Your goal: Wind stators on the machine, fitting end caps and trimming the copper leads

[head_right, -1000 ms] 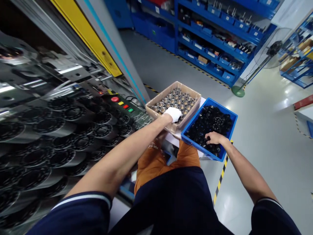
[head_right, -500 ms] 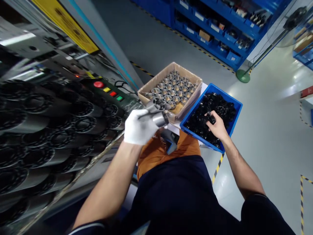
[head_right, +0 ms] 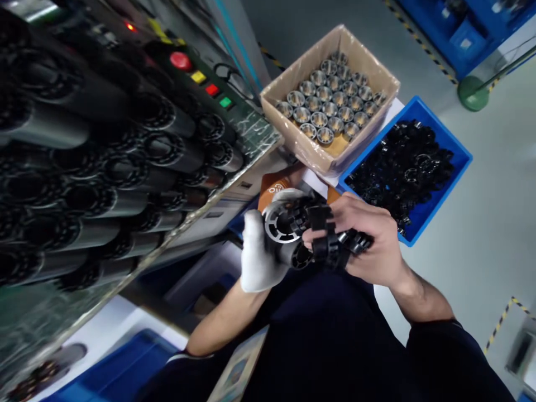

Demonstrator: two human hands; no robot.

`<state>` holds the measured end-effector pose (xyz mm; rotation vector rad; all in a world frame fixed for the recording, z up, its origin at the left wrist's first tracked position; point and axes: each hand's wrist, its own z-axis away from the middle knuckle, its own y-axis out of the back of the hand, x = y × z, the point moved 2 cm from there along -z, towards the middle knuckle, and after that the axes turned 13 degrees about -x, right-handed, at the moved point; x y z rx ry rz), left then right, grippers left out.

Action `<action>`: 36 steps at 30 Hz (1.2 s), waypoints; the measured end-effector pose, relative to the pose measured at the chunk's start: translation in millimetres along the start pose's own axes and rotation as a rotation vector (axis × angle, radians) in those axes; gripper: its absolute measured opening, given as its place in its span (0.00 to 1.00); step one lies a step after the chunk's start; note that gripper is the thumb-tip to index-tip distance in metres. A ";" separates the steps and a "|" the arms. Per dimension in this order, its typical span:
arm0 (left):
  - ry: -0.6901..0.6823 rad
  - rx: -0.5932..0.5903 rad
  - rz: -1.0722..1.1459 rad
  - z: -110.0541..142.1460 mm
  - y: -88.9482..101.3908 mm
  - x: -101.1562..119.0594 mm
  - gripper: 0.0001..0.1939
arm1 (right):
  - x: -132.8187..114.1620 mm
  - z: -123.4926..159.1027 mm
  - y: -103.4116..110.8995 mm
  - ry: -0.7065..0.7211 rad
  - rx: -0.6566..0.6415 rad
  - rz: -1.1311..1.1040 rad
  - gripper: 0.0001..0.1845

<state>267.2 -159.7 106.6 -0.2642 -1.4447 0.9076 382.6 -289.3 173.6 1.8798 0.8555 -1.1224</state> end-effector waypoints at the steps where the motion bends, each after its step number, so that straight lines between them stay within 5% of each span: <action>1: -0.030 0.012 -0.029 2.7 0.4 2.0 0.34 | -1.0 -1.4 -4.6 0.027 -0.006 0.044 0.15; 12: -0.119 0.043 -0.164 10.4 10.0 0.7 0.24 | 0.0 -3.9 -23.9 0.014 -0.023 0.128 0.17; 17: -0.128 -0.079 -0.242 9.6 7.5 9.8 0.27 | -2.6 -2.9 -19.2 -0.018 -0.093 0.228 0.08; 23: -0.115 -0.054 -0.319 15.0 5.7 17.5 0.31 | -0.1 1.0 -13.6 0.098 -0.213 0.178 0.10; 28: -0.155 -0.131 -0.165 8.6 3.6 4.4 0.30 | 3.0 5.7 -26.7 0.034 -0.104 0.158 0.08; 31: -0.126 -0.048 -0.036 1.6 7.1 -3.4 0.28 | -2.5 7.2 -23.1 -0.030 -0.028 0.240 0.06; 36: -0.037 0.093 0.151 0.5 7.2 3.0 0.28 | -7.5 12.8 -10.1 -0.058 -0.170 0.320 0.14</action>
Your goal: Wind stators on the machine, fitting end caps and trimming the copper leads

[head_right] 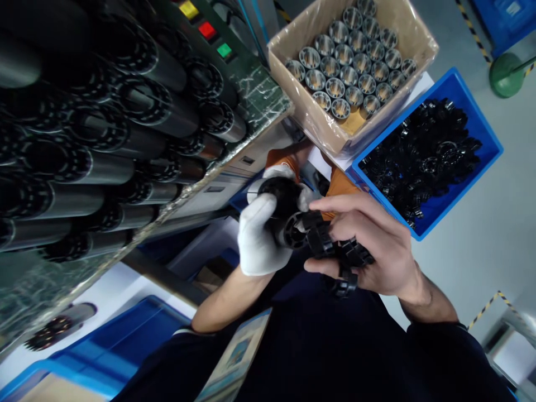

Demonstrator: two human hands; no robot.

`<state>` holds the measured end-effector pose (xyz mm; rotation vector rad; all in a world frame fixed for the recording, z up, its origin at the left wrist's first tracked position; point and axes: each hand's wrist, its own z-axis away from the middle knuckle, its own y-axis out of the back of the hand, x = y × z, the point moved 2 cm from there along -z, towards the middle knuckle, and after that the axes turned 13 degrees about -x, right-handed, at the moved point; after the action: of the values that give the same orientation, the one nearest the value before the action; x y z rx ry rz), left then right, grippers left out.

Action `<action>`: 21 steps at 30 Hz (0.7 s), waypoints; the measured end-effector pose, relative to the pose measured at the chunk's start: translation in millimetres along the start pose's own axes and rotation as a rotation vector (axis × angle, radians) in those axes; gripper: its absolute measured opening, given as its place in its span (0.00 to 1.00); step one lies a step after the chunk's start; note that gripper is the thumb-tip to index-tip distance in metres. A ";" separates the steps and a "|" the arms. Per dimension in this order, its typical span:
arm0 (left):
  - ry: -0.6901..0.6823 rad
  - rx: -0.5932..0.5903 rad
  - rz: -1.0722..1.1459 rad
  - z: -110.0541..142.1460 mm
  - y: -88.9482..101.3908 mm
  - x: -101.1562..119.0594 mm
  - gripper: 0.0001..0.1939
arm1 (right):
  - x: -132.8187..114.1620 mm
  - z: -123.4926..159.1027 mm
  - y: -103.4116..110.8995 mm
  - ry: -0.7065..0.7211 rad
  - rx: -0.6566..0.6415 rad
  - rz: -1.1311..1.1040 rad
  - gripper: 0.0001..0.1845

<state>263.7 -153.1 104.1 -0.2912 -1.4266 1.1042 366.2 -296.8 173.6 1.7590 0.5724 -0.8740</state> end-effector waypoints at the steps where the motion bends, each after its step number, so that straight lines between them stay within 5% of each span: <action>1: 0.003 0.005 0.016 0.9 -2.4 2.6 0.29 | 1.6 1.4 -0.9 0.003 -0.017 -0.022 0.18; 5: -0.048 0.023 0.044 2.3 -14.2 10.5 0.30 | 7.2 1.3 -13.4 -0.015 0.024 -0.045 0.30; 13: -0.012 0.222 -0.131 2.1 -17.6 16.7 0.28 | 3.7 -5.6 -26.4 -0.070 0.052 -0.097 0.28; 21: -0.105 0.209 -0.139 6.2 -16.2 15.6 0.24 | 4.7 -3.3 -33.5 -0.105 0.144 -0.145 0.30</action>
<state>261.7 -152.6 127.4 0.0149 -1.3878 1.1568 345.6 -282.4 150.8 1.8044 0.5851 -1.1260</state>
